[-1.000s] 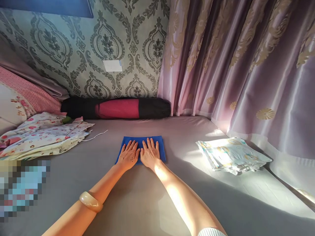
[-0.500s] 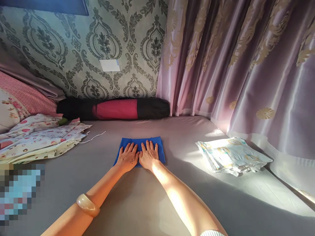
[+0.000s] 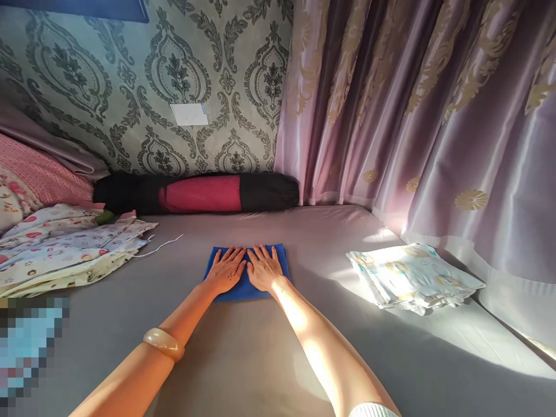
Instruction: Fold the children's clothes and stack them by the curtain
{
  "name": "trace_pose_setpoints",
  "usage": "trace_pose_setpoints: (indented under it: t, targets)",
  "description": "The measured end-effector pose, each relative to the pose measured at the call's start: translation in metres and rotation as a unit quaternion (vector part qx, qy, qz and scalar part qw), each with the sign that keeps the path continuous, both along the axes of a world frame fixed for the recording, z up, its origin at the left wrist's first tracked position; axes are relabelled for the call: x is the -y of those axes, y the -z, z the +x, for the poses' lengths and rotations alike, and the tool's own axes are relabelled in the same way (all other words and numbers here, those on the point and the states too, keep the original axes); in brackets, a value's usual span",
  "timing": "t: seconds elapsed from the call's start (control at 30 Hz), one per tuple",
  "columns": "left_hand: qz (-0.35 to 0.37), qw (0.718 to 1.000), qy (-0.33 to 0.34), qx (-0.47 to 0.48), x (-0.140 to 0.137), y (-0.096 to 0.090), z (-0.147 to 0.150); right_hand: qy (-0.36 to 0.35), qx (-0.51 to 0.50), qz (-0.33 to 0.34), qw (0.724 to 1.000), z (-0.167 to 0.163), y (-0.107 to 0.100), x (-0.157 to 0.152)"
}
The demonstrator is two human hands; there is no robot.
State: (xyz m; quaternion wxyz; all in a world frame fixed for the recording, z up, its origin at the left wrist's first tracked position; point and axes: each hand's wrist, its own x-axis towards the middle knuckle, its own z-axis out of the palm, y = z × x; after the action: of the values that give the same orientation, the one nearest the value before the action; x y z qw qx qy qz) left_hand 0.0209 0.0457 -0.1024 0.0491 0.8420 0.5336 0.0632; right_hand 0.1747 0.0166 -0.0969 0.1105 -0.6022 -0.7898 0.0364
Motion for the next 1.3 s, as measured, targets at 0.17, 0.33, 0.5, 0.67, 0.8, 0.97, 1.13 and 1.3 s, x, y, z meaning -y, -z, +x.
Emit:
trace_pose_setpoints:
  t: [0.17,0.33,0.5,0.67,0.8,0.97,1.13,1.3]
  targets:
    - [0.004,1.0,-0.006,0.001,0.0,0.0,0.0,0.0,0.0,0.0,1.0,-0.001,0.002,-0.001]
    - [0.007,1.0,-0.012,0.002,0.0,0.002,0.0,0.006,-0.006,0.008,1.0,-0.001,0.002,0.0]
    - [0.081,0.993,-0.08,0.009,0.001,0.007,-0.002,0.065,-0.007,0.056,0.996,-0.003,0.001,0.003]
    - [0.022,0.993,-0.114,-0.012,0.001,0.004,-0.001,0.119,-0.009,0.02,0.993,-0.006,-0.001,0.002]
    - [0.009,0.993,-0.115,-0.016,0.0,0.003,-0.001,0.119,-0.005,-0.001,0.993,-0.005,-0.001,0.0]
    - [0.002,0.994,-0.109,-0.009,-0.001,0.003,-0.002,0.118,-0.007,-0.004,0.993,-0.004,0.0,0.0]
    - [-0.021,0.995,-0.101,0.014,0.0,-0.005,-0.009,0.112,-0.029,-0.05,0.992,0.002,-0.005,-0.002]
    - [-0.012,0.992,-0.122,0.038,0.003,-0.008,-0.027,0.14,-0.021,-0.044,0.989,0.02,-0.008,0.001]
